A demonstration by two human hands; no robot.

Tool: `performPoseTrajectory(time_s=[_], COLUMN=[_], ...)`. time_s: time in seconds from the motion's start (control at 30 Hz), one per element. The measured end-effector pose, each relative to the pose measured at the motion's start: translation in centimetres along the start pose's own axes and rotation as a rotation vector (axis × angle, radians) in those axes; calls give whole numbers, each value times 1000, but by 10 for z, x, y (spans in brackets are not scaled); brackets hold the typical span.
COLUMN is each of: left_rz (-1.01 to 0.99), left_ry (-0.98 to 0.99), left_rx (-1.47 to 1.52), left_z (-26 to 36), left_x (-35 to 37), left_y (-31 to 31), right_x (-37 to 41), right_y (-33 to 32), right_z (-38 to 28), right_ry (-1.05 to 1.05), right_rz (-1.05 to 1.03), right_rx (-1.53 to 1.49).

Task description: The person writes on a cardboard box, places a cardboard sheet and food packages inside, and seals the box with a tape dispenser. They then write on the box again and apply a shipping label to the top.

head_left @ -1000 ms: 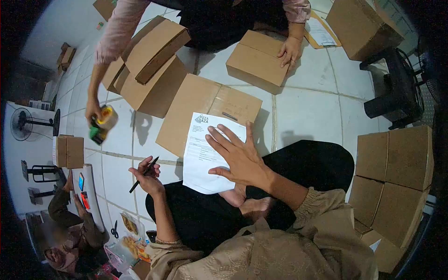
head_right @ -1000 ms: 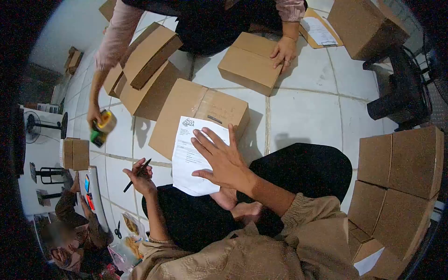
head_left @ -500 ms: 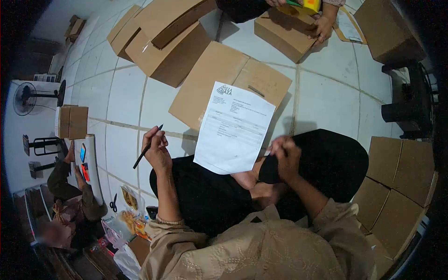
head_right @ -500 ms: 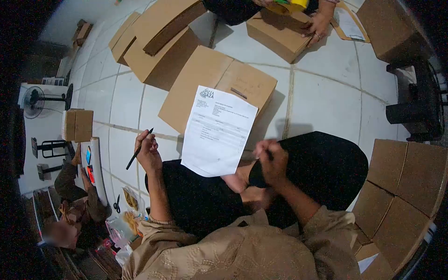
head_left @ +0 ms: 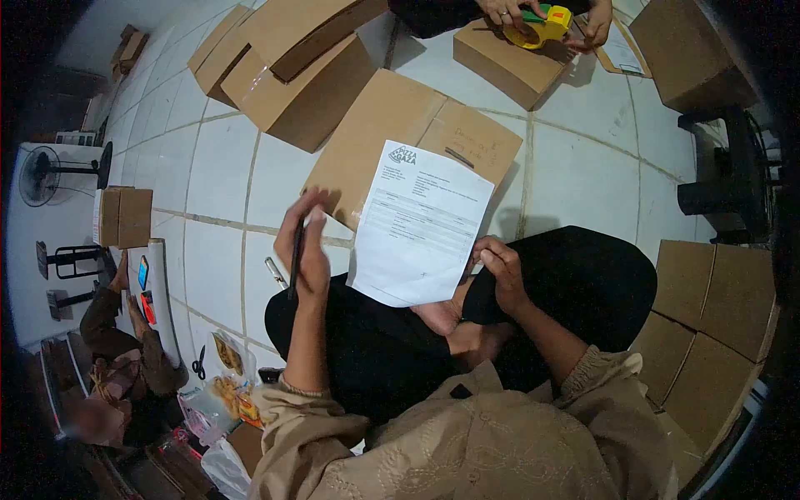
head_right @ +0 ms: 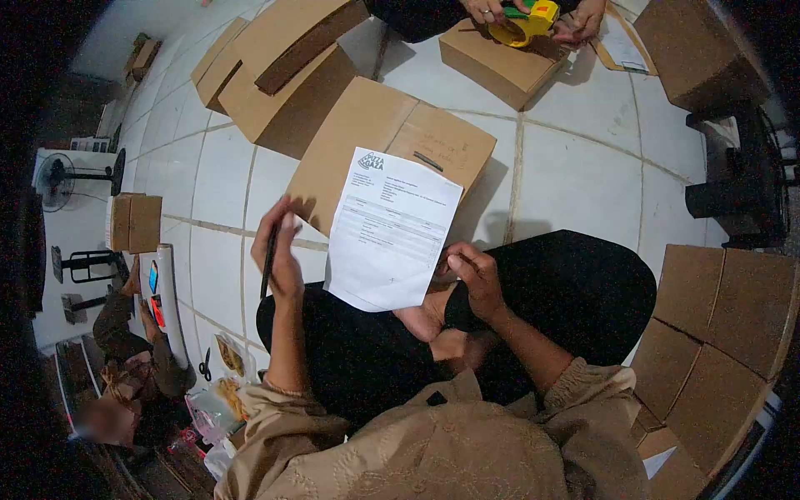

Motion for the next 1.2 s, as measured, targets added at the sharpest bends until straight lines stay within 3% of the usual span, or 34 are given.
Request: performPoseTrajectory(time_s=[0.1, 0.17, 0.23, 0.3, 0.47, 0.63, 0.7, 0.8, 0.97, 1.03, 1.17, 1.2], left_rz=[6, 70, -99, -20, -43, -77, -61, -43, 30, 65, 112, 119], left_ry=[238, 254, -22, 86, -1, -56, -88, -123, -63, -42, -13, -7], left_rx=[-215, -212, -206, -300, -452, -379, -136, -43, 24, 10, 35, -11], left_z=[3, -6, -37, -20, -10, -27, -37, -44, -45, -42, -49, -50], left_x=[-43, -56, -61, -54, -24, 1, 3, 0, -2, -2, -3, -3], left_y=[18, 21, 38, 33, 22, 15, 18, 21, 21, 17, 15, 14], right_x=[-1, -1, -4, -8, -12, -10, -8, -7, -16, -31, -39, -31], right_y=[12, 14, 8, -3, -18, -28, -27, -23, -14, -11, 8, 18], right_z=[-12, -12, -14, -17, -29, -37, -37, -40, -56, -63, -69, -86], right_ry=[-30, -10, 0, -29, -58, -123, -111, -96, -43, -43, -31, -197], right_rz=[-35, 1, 42, 118, 169, 157, 152, 150, 242, 176, 213, 201], right_rx=[-22, -42, -66, -43, 31, 24, 46, 17, -47, 416, 291, 391])
Point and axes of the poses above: each hand's wrist, its own x-axis away from the middle knuckle, its own y-axis out of the palm, z = x × y, the point moved 10 cm from there along -x, towards the middle knuckle, and after that the axes turned 11 degrees about -x, right-handed, at the moved point
